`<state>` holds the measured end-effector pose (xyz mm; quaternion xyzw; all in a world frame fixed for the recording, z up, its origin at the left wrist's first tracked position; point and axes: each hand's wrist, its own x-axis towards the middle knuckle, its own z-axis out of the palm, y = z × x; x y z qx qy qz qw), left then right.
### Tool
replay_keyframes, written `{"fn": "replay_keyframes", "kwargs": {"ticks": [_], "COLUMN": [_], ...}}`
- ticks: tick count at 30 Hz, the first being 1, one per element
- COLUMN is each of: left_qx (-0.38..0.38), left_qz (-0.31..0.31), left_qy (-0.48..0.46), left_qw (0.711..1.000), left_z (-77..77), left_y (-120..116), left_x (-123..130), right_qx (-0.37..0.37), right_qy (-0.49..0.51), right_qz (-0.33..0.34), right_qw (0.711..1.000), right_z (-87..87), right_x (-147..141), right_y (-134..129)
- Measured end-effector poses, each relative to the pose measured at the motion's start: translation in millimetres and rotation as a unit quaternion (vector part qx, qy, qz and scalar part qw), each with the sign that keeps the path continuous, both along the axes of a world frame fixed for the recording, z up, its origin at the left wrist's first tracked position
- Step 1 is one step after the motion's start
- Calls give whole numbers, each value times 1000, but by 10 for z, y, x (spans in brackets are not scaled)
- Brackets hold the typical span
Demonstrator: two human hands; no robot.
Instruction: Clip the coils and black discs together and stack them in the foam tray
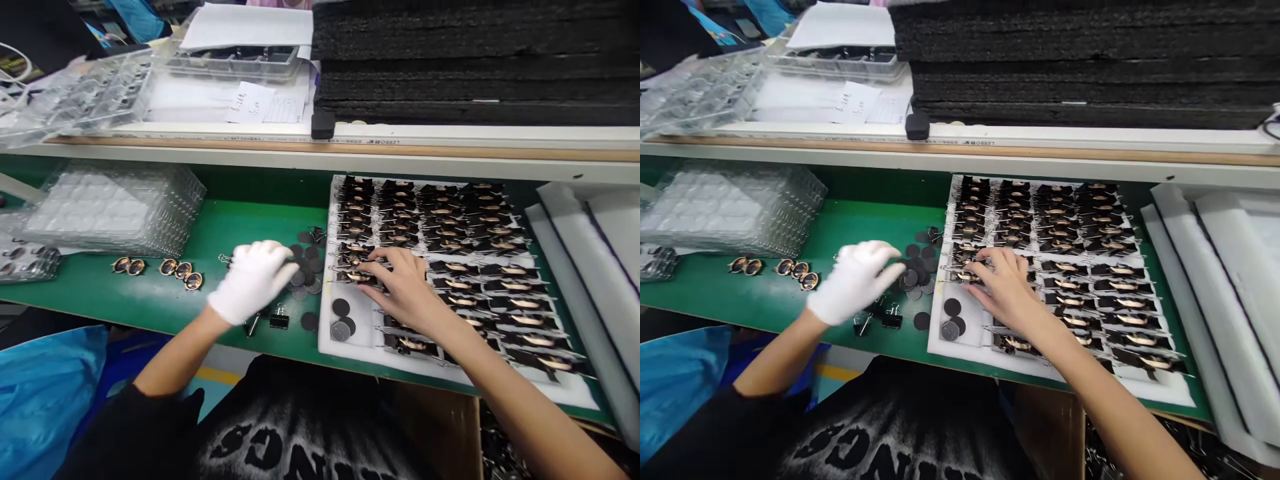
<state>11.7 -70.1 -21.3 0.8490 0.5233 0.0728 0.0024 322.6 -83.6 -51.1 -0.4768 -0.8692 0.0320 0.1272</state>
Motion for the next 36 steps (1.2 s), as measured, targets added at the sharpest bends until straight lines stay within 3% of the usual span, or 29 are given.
{"fn": "replay_keyframes", "kwargs": {"ticks": [2,4,7,10,12,15,20,27,32,36], "left_qx": [18,46,91,116,140,134,75,57,39,-12], "left_qz": [97,197,319,396,440,450,389,351,412,378], "left_qy": [-19,-19,-42,-51,-44,-33,-20,-50,-136,-175], "left_qw": [995,979,942,909,886,882,918,933,900,909], "left_z": [71,12,-281,-680,-923,-1149,-1194,-1214,-1160,-1089], "left_y": [52,47,-141,-441,-600,-690,-564,-529,-609,-607], "left_x": [-508,-982,-1493,-1725,-1769,-1745,-1535,-1166,-1245,-1372], "right_qx": [13,3,-26,-18,10,25,5,-25,-7,-105], "right_qy": [-15,-98,-196,-210,-223,-208,-113,-65,-6,163], "right_qz": [23,53,98,59,-6,-26,-36,-82,-67,-105], "right_qw": [1000,994,975,976,975,977,993,994,998,975], "right_z": [114,213,259,139,-15,-270,-513,-472,-390,-337], "right_x": [-204,-457,-774,-862,-816,-702,-562,-567,-573,-579], "right_y": [70,102,-51,-406,-637,-846,-940,-1036,-1066,-1065]}}
